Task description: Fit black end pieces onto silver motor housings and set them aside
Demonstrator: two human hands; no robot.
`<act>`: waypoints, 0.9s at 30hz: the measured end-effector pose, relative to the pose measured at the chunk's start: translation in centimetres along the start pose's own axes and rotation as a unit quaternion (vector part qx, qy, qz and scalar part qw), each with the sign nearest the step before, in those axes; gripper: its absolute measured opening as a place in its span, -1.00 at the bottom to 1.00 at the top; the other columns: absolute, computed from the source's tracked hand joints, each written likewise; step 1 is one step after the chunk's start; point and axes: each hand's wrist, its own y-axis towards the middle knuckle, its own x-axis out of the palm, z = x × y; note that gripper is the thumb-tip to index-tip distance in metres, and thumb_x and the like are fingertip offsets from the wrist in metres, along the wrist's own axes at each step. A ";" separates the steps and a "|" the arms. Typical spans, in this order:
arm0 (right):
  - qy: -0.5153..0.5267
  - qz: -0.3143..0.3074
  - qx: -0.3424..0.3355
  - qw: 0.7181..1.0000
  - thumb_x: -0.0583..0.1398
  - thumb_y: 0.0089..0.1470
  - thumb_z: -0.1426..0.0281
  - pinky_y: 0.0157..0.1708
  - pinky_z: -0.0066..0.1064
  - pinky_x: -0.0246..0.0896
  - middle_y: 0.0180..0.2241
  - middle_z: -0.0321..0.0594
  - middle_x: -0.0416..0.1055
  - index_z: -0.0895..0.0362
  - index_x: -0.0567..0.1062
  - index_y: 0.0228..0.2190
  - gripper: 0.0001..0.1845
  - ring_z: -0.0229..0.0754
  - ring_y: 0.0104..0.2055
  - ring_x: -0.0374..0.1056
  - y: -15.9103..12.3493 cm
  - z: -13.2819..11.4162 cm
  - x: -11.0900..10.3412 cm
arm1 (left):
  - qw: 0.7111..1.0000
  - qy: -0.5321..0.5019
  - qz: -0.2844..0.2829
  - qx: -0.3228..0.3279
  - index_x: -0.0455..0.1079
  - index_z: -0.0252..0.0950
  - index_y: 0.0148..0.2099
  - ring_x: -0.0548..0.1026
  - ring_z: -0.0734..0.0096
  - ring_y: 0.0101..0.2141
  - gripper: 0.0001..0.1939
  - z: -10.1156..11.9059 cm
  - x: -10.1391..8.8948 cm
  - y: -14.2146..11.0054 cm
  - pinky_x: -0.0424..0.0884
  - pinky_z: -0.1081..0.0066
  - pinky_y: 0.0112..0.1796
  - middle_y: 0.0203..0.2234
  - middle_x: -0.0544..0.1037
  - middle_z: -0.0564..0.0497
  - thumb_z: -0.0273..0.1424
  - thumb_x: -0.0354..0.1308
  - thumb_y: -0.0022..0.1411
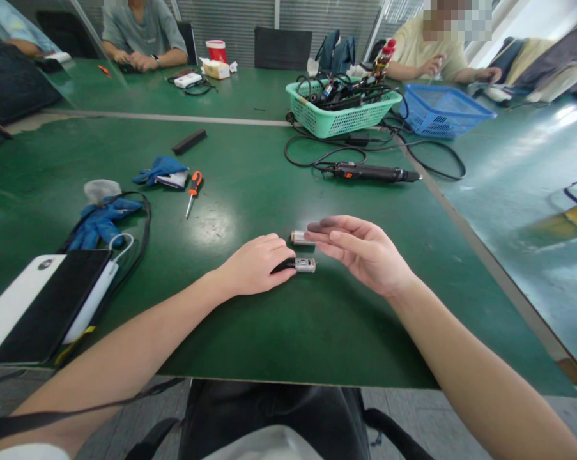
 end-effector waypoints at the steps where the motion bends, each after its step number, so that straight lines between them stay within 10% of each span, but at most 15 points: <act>1: -0.012 -0.002 -0.006 1.000 0.39 0.12 0.33 0.08 -0.15 0.50 -0.01 -0.08 0.60 0.10 0.64 -0.15 -0.76 0.00 0.05 0.54 -0.1 0.0 0.1 | 1.000 -0.001 -0.002 0.001 0.46 -0.32 -0.07 0.41 0.24 -0.21 -0.72 0.0 0.0 0.0 0.37 0.26 -0.13 -0.29 0.49 -0.07 -0.22 0.04 0.46; 13: -0.056 -0.026 -0.028 0.998 0.39 0.11 0.31 -0.25 -0.26 0.60 -0.11 -0.06 0.62 0.14 0.66 -0.23 -0.80 -0.07 -0.19 0.60 -0.4 0.0 0.4 | 1.000 -0.002 0.001 0.007 0.46 -0.33 -0.06 0.41 0.23 -0.20 -0.72 -0.2 0.2 -0.1 0.37 0.26 -0.14 -0.27 0.49 -0.08 -0.24 0.05 0.45; 21: -0.188 0.031 -0.048 0.981 0.29 0.02 0.44 -0.56 -0.43 0.31 -0.30 -0.16 0.60 0.14 0.54 -0.46 -0.96 -0.25 -0.49 0.43 -0.2 0.3 1.1 | 1.000 -0.010 0.001 0.000 0.47 -0.31 -0.05 0.41 0.24 -0.19 -0.73 -0.2 0.1 -0.1 0.38 0.26 -0.14 -0.28 0.49 -0.07 -0.24 0.06 0.44; 27: -0.240 -0.002 -0.037 0.970 0.29 0.14 0.26 -0.59 -0.41 0.22 -0.52 -0.26 0.48 0.16 0.67 -0.27 -0.76 -0.30 -0.58 0.27 -0.2 0.5 1.3 | 1.000 -0.005 0.001 0.009 0.46 -0.32 -0.05 0.41 0.24 -0.21 -0.74 -0.2 -0.1 -0.3 0.38 0.26 -0.15 -0.28 0.49 -0.08 -0.26 0.06 0.44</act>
